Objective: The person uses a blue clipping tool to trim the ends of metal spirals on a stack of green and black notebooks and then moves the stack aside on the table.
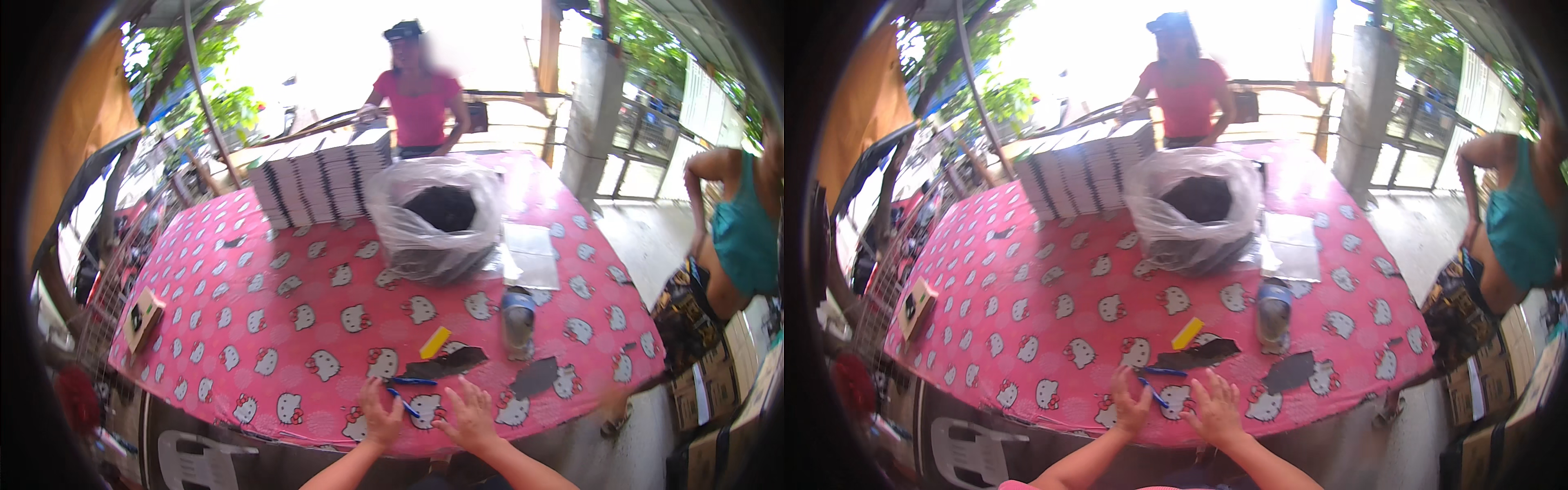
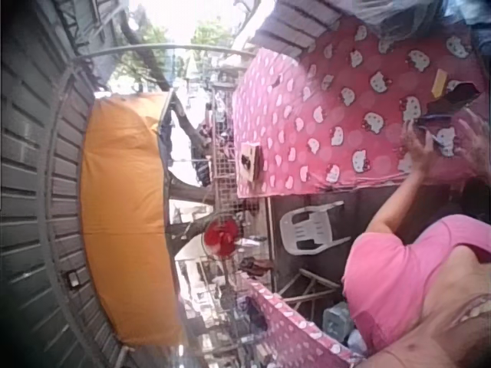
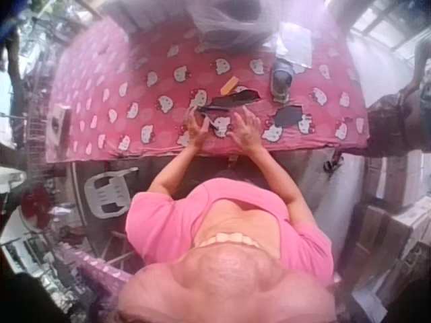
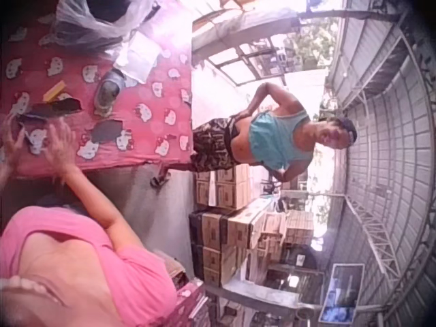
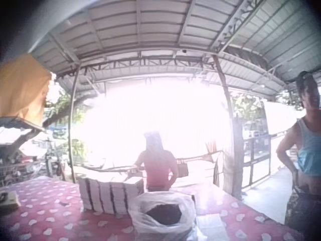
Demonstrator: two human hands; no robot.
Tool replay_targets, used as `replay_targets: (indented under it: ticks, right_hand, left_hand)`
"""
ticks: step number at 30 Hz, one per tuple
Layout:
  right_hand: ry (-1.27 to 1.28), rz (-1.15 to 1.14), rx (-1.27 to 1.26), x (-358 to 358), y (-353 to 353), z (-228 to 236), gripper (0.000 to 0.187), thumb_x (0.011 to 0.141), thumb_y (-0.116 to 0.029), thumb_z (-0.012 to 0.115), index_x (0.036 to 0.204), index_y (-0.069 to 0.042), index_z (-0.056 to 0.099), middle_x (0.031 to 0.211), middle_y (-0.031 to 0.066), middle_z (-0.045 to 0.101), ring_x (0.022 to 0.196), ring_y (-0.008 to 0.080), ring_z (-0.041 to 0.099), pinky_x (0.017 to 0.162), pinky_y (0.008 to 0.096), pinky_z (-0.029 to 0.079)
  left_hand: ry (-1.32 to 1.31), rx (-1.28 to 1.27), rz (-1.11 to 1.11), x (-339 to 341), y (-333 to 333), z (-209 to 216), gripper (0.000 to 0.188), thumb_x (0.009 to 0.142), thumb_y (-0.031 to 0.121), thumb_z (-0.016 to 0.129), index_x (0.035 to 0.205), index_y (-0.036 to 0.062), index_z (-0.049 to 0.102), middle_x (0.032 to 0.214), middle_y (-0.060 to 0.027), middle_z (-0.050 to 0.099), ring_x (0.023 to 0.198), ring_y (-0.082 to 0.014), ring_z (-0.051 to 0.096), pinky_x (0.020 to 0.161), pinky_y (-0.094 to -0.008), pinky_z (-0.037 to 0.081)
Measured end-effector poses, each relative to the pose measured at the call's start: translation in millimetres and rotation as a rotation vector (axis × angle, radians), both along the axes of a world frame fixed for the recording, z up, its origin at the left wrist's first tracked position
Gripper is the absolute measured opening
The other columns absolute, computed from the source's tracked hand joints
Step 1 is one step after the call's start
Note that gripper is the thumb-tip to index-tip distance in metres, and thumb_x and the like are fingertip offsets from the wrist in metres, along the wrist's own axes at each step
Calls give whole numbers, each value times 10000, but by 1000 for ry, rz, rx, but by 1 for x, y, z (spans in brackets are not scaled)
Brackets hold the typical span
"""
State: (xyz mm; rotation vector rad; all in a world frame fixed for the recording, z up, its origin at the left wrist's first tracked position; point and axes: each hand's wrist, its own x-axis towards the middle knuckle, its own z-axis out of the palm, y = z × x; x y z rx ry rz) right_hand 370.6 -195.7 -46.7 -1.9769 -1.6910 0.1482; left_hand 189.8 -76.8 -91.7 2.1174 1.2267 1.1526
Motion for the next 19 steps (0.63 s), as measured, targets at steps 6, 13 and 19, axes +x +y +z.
replay_targets:
  ticks: [6,13,19]
  right_hand:
    - [16,-514,98,87,-199,4,558,793,-340,715,1248,-60,550,1380,214,403,1235,375,417,1022,478,343]
    - [148,-1108,63,76,-451,-28,435,818,-318,692,1176,-87,601,1320,177,492,1121,360,545,953,442,443]
    - [517,-1259,-135,33,-595,-67,433,839,-328,668,1183,-76,592,1293,162,517,1093,370,574,919,449,474]
  left_hand:
    - [-551,-429,-349,142,-92,95,386,881,52,583,1253,22,487,1308,-134,494,1245,-256,449,1051,-369,334]
    - [-493,-1333,-1860,289,-384,289,380,1002,271,414,1240,-11,504,1257,-194,557,1179,-337,544,1016,-474,416]
    - [-259,-1846,-3260,291,-581,363,604,947,549,427,1329,87,501,1442,-190,388,1322,-429,364,1085,-552,286]
